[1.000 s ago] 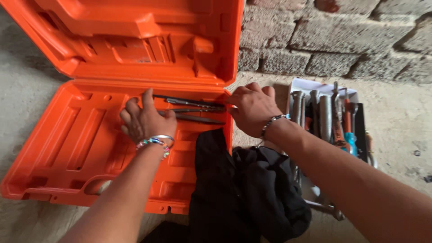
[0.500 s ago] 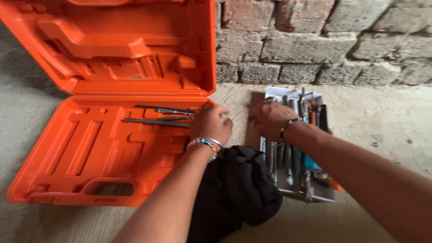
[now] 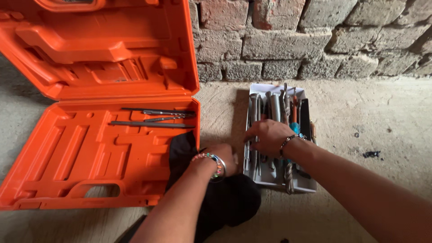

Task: The person wipes metal drill bits with a black cloth and places them into an orange toolbox. The person also picks up and wipes a metal screw from a white tray and places it into the toolbox.

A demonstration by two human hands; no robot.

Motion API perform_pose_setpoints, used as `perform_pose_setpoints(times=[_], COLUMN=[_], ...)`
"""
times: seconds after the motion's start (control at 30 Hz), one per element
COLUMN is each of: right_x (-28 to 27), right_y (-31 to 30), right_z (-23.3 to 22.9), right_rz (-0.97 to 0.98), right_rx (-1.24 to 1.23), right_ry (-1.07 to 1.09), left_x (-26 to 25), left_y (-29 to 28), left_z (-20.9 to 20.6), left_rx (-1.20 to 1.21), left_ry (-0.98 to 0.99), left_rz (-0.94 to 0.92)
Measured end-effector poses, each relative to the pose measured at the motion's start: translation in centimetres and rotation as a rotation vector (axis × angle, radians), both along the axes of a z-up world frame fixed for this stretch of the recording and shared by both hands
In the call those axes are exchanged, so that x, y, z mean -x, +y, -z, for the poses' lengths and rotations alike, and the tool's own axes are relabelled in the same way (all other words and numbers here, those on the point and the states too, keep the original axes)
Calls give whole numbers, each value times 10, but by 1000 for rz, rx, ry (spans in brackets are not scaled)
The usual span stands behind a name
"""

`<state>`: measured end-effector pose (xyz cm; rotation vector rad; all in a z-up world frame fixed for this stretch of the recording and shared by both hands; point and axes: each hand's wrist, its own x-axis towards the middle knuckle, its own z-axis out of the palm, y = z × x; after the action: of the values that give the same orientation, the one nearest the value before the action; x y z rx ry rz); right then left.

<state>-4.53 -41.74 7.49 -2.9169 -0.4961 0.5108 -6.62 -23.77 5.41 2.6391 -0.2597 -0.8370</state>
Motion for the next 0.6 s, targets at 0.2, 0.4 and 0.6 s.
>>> perform_pose_setpoints(times=[0.2,0.4,0.6], right_x=[19,25,26], right_y=[2,6,11], right_z=[6,7,13], right_rz=[-117,-234,-444], right_rx=[-7,-122,-117], right_ry=[3,-92,-183], left_x=[0,-7,-10], left_y=[-2,0,0], left_z=[2,23,31], left_rx=[5,143,144], left_ry=[-20,-31,-51], left_rz=[-63,-79,-62])
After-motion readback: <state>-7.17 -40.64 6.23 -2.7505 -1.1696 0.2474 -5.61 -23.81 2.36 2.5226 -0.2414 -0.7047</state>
